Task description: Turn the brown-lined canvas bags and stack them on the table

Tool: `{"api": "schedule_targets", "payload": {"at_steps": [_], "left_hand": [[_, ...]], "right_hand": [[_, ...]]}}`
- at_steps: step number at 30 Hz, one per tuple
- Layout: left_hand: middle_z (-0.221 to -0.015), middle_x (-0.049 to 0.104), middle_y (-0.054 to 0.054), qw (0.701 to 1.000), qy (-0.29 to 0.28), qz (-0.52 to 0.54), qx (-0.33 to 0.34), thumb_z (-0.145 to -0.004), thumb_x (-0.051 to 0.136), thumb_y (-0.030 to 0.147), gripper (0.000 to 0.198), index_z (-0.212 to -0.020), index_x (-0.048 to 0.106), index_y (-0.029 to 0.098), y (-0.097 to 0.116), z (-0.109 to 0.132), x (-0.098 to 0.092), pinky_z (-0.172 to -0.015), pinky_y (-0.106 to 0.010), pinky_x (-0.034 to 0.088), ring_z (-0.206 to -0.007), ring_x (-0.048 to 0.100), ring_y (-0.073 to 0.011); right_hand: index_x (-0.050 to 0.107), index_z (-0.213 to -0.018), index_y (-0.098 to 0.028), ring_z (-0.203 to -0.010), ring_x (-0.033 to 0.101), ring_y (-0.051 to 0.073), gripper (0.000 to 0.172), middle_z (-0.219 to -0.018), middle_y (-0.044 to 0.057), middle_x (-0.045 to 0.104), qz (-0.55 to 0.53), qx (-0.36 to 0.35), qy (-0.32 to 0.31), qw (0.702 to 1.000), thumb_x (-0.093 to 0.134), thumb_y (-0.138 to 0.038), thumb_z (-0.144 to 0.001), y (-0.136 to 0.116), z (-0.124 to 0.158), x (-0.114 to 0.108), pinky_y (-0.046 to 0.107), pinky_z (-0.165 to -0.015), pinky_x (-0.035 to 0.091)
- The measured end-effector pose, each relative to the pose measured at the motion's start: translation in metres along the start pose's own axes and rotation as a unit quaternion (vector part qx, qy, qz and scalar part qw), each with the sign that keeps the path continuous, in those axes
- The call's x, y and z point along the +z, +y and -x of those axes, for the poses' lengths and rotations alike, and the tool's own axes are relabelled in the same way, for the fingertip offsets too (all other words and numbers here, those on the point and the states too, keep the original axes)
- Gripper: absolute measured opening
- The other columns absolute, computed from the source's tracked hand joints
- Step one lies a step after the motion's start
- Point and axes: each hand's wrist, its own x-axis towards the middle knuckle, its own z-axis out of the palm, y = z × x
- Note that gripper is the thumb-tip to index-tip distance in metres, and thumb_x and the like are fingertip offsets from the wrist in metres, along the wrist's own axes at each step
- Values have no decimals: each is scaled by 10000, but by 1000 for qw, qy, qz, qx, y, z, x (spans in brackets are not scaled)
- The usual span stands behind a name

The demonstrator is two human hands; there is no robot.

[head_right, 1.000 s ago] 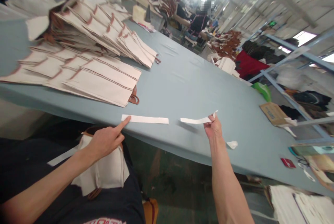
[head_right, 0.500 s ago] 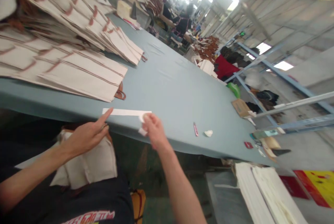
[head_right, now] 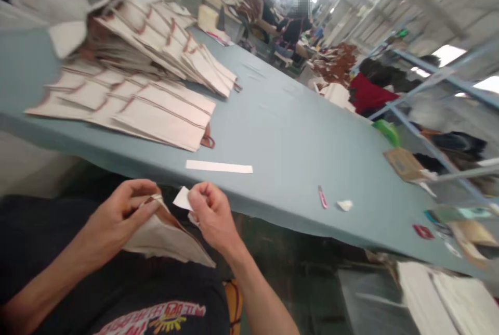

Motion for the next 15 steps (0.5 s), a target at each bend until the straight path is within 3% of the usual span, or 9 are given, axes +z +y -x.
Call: {"api": "schedule_targets", "payload": {"at_steps": [2,5,10,15], "left_hand": [[-804,803,-2,994,-1,88,-71,-803,857,710,619,-1115,585,249,1,18,-16,-537,-254,530,-623,732,-221],[-673,666,71,975,11,174,-139,-719,941,739,667,-912,526,252,-10,45,-36,-464,-189,393,-500,561,-124],[-759,730,5,946,25,222,-236,-650,986,722,691,-982,676,201,-34,84,-43,-548,-226,433,-592,609,-156],[-672,657,26,947,52,217,-230,-741,916,742,602,-829,672,198,-40,107,-46,-538,-213,351,-544,488,-120]], "right_hand": [[496,-869,-274,-531,315,96,646,-644,-98,406,-24,-16,-32,999,738,-872,-901,3,3,14,240,-508,309],[569,-898,-248,-552,348,103,509,-653,-81,474,-9,-32,-79,996,729,-719,-1007,6,10,40,249,-523,284],[643,-936,-227,-579,407,112,408,-686,-51,581,26,0,-152,988,723,-616,-1029,13,17,80,260,-550,309],[717,-1020,-212,-583,428,117,411,-705,-37,620,43,55,-169,983,755,-621,-999,22,21,95,258,-554,335]]}}
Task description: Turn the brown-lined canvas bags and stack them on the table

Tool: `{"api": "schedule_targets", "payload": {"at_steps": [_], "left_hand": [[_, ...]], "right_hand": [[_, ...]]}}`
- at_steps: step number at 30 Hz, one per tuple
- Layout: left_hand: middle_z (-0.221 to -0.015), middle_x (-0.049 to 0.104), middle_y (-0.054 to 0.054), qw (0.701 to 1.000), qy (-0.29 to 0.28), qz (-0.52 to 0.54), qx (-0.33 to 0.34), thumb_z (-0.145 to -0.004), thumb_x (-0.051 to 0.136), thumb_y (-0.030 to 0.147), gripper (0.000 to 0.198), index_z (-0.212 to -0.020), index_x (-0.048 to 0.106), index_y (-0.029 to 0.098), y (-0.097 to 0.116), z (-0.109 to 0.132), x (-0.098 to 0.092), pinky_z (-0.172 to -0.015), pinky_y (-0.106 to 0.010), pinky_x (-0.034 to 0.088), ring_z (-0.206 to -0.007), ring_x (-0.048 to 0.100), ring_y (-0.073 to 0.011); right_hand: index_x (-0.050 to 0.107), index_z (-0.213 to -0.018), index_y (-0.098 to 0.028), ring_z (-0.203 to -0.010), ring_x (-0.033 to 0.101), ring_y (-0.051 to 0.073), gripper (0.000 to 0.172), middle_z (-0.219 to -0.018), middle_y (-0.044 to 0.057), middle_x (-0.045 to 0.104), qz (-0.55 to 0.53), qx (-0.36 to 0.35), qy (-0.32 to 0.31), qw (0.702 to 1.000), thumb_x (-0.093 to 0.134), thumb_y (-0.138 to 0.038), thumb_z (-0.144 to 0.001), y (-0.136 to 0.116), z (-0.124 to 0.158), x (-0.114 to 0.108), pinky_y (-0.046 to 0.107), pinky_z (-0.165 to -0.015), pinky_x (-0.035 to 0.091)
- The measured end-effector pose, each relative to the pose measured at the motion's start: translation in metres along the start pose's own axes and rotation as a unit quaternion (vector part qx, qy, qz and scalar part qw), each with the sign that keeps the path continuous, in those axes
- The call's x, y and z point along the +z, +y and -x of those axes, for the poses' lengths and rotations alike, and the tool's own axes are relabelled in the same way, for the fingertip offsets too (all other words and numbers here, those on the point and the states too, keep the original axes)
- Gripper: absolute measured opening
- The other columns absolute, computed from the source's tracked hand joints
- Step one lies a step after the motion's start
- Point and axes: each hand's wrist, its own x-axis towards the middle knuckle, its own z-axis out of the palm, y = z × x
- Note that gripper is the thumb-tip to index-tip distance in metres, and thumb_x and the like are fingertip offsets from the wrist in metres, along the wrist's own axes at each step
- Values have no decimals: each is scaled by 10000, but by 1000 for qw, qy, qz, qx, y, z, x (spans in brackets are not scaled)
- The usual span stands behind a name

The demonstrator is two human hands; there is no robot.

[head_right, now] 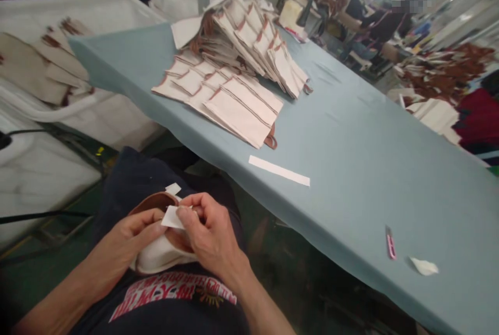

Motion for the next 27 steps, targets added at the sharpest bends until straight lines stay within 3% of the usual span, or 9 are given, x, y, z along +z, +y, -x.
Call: {"api": "schedule_targets", "payload": {"at_steps": [4,8,13,19,27], "left_hand": [[-638,639,17,1000,0,-6,26,-706,910,784,636,-738,671,195,7,4,-4,-521,-208,358,-552,472,-121],[-631,624,5,998,2,-28,51,-762,845,775,595,-777,750,188,16,3,-4,-514,-223,370,-557,478,-137],[-604,562,16,991,32,-67,114,-836,748,727,532,-733,740,205,24,5,2,-496,-242,370,-546,471,-152],[-620,574,12,977,48,-112,176,-934,650,632,480,-705,703,214,26,10,6,-521,-259,392,-567,492,-159],[-642,576,12,967,50,-137,207,-999,628,611,505,-667,645,230,26,12,2,-573,-284,432,-609,520,-177]], "right_hand": [[731,-942,-206,-629,513,134,447,-745,-2,674,1,26,-3,1000,784,-648,-978,-3,6,-1,262,-587,401],[723,-943,-222,-607,466,132,449,-729,-13,658,1,4,31,1000,831,-658,-945,-20,17,-2,267,-558,356],[735,-1021,-260,-569,451,151,288,-695,-23,650,40,-36,48,997,798,-538,-978,-33,24,6,299,-534,328],[739,-1004,-281,-580,530,181,215,-684,-22,662,167,-76,99,978,779,-489,-963,-21,15,14,322,-594,377],[762,-966,-289,-617,572,201,208,-724,-7,708,176,-71,107,976,808,-491,-978,-17,14,13,328,-622,389]]}}
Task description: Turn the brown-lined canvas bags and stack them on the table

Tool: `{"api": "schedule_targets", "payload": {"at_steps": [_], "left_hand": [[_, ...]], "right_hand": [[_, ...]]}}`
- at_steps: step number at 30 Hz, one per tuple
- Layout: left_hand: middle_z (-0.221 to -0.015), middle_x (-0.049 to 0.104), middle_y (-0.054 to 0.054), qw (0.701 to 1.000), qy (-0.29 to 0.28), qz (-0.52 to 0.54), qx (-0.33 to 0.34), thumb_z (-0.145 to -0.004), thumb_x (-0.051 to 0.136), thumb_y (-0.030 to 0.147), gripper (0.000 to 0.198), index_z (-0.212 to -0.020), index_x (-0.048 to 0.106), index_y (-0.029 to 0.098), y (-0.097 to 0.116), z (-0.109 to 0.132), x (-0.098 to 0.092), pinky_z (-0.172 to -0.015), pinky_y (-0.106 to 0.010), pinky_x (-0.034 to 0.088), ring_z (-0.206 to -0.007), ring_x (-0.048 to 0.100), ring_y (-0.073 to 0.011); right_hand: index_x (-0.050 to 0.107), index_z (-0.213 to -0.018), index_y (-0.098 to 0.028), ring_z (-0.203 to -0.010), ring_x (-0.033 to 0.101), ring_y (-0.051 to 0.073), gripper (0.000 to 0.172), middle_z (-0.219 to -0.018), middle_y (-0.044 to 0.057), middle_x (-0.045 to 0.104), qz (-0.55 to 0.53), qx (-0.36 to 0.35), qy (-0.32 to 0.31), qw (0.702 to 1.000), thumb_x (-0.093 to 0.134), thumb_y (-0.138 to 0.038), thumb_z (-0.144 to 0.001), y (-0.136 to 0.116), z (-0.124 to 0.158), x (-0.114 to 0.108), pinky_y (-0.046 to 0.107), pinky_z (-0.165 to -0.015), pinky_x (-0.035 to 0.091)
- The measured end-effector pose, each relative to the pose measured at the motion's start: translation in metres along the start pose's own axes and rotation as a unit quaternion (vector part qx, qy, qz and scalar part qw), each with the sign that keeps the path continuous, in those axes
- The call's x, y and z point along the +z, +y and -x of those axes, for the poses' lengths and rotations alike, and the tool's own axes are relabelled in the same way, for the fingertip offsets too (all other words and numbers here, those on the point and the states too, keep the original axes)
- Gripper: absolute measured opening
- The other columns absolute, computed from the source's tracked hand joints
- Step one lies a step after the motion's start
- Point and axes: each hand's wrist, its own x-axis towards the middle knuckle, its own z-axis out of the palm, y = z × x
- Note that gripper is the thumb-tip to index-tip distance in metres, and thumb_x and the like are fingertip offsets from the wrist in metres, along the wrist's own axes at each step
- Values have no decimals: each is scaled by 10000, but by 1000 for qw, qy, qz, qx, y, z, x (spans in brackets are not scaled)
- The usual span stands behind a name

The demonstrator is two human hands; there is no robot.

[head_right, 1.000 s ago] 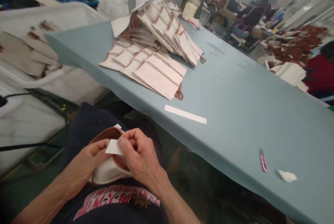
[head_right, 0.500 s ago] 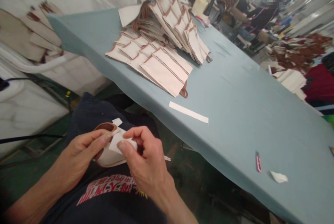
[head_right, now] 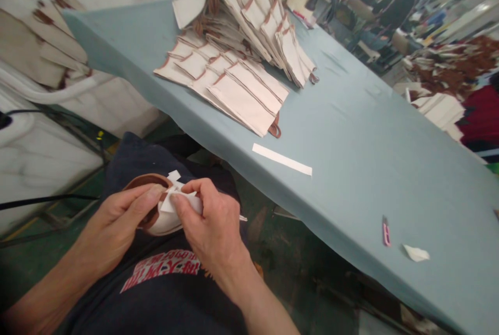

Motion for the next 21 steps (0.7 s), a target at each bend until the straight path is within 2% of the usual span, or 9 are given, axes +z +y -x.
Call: {"api": "schedule_targets", "payload": {"at_steps": [3,5,7,9,13,17,21], "left_hand": [[-688,650,-7,999,-2,32,-33,-1040,587,705,581,-767,735,215,-9,-1,1,-594,-289,447,-629,551,-182],[-721,714,-32,996,-10,60,-67,-1065,496,783,679,-844,780,207,-14,-2,0,-605,-293,462,-644,596,-194],[-737,743,-45,995,-19,61,-75,-1086,438,789,714,-861,787,209,-16,-3,-2,-610,-292,471,-660,624,-200],[-755,748,-35,997,-33,41,-54,-1079,531,717,606,-862,785,212,-15,-3,-5,-614,-279,485,-679,634,-196],[-801,769,2,994,-74,67,-39,-925,809,510,297,-916,786,214,-8,-5,-9,-604,-236,520,-665,648,-169],[-793,775,1,993,-71,75,-49,-919,805,486,285,-874,797,205,-9,-9,-8,-602,-209,535,-671,669,-160],[-709,697,19,998,-50,27,-24,-943,755,465,319,-772,792,198,-10,-12,-6,-546,-194,468,-614,582,-132]], "right_hand": [[767,-952,-290,-621,586,202,196,-767,4,746,9,-11,16,1000,815,-478,-976,2,0,2,329,-641,408],[771,-949,-288,-600,582,198,210,-762,6,750,15,-15,25,999,803,-493,-979,4,0,3,329,-640,417],[775,-946,-283,-583,580,193,244,-741,4,745,23,-19,31,999,773,-523,-992,5,0,5,325,-630,425],[776,-946,-270,-587,599,188,271,-738,3,749,31,-22,34,999,732,-530,-1010,5,0,6,316,-626,435],[771,-948,-232,-609,634,166,272,-739,-3,753,32,-26,33,999,700,-484,-1018,2,1,5,286,-624,435],[764,-962,-218,-617,633,149,268,-736,-14,741,5,-21,14,1000,695,-470,-1026,3,0,4,271,-615,412],[753,-978,-215,-601,612,140,253,-711,-29,699,-10,-12,-16,1000,670,-446,-1040,8,0,3,268,-600,389]]}}
